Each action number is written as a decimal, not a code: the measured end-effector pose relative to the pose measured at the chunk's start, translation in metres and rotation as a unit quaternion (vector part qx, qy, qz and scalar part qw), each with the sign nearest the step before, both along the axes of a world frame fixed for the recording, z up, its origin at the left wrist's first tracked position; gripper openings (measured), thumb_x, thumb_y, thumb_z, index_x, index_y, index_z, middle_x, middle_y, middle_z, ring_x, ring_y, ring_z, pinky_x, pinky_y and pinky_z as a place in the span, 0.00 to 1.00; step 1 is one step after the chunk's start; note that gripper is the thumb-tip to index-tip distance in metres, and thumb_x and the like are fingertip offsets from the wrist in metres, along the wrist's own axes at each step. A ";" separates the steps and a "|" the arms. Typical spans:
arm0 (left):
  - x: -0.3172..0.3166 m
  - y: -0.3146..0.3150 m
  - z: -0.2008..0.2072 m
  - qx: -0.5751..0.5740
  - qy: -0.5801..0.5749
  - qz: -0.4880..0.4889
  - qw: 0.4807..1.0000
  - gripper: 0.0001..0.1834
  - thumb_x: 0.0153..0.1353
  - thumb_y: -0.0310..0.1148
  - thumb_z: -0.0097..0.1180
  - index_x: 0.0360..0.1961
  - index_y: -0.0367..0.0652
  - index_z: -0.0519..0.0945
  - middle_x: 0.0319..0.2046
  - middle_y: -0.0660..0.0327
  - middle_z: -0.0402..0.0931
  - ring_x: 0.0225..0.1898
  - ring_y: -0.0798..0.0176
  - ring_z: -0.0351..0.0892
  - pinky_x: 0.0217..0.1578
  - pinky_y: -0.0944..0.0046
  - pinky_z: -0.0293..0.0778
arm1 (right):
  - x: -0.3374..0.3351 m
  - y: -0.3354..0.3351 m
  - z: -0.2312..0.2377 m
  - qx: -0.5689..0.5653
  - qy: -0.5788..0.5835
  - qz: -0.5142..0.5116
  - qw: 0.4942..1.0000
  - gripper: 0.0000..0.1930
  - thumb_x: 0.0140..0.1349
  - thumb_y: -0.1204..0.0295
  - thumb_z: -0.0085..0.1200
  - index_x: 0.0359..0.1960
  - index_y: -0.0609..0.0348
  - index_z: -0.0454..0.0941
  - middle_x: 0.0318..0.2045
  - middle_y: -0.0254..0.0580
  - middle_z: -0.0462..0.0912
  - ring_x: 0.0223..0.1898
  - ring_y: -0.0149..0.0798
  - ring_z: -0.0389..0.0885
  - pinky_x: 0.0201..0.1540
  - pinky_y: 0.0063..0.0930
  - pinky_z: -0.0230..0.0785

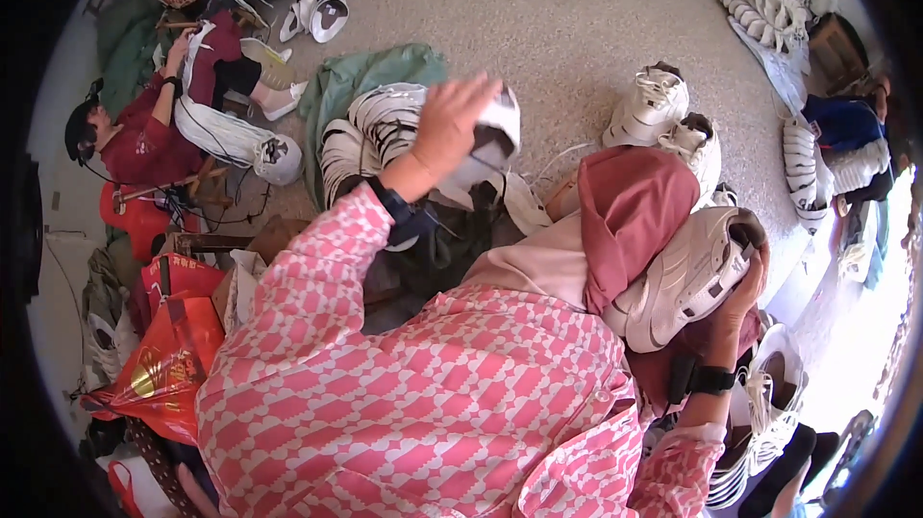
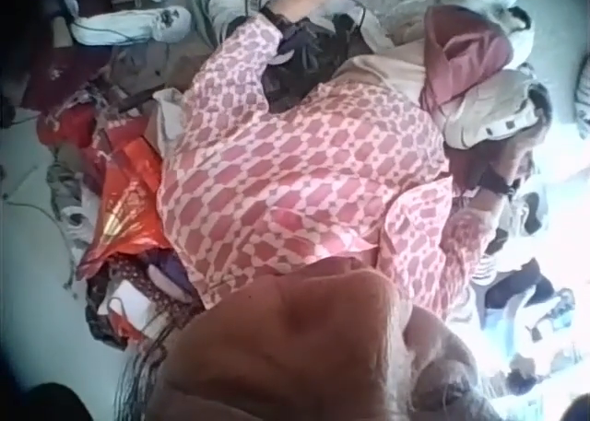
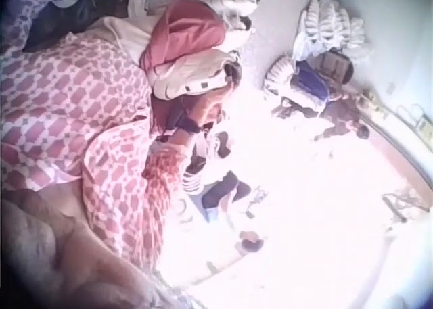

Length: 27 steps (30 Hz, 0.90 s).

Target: Lacing a pair of white sneakers while sitting and holding them in the lap.

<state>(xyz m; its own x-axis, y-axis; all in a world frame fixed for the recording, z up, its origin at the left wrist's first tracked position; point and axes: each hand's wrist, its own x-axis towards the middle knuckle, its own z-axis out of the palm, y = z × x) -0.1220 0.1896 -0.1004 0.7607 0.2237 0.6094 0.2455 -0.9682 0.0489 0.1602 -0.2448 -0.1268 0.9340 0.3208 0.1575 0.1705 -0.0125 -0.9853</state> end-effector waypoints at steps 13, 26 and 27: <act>0.067 0.000 0.232 -0.250 -0.248 -0.230 0.907 0.17 0.68 0.27 0.48 0.57 0.36 0.73 0.52 0.51 0.77 0.56 0.63 0.73 0.55 0.67 0.66 | 0.007 0.019 -0.016 -0.005 -0.057 -0.009 0.998 0.22 0.68 0.69 0.37 0.57 0.70 0.71 0.52 0.47 0.77 0.55 0.38 0.73 0.61 0.30 0.61; 0.097 -0.057 0.382 -0.472 -0.397 -0.343 0.708 0.08 0.66 0.33 0.54 0.43 0.43 0.74 0.34 0.59 0.75 0.34 0.63 0.73 0.37 0.60 0.70 | -0.010 0.034 0.041 -0.273 -0.274 -0.091 0.918 0.23 0.68 0.66 0.46 0.63 0.59 0.67 0.61 0.50 0.71 0.61 0.44 0.69 0.63 0.32 0.59; 0.098 -0.058 0.388 -0.496 -0.385 -0.354 0.693 0.08 0.66 0.33 0.53 0.43 0.43 0.74 0.35 0.59 0.75 0.35 0.62 0.73 0.38 0.60 0.71 | -0.018 0.044 0.057 -0.193 -0.246 -0.054 0.948 0.25 0.68 0.63 0.47 0.64 0.60 0.66 0.61 0.52 0.70 0.62 0.45 0.69 0.63 0.34 0.59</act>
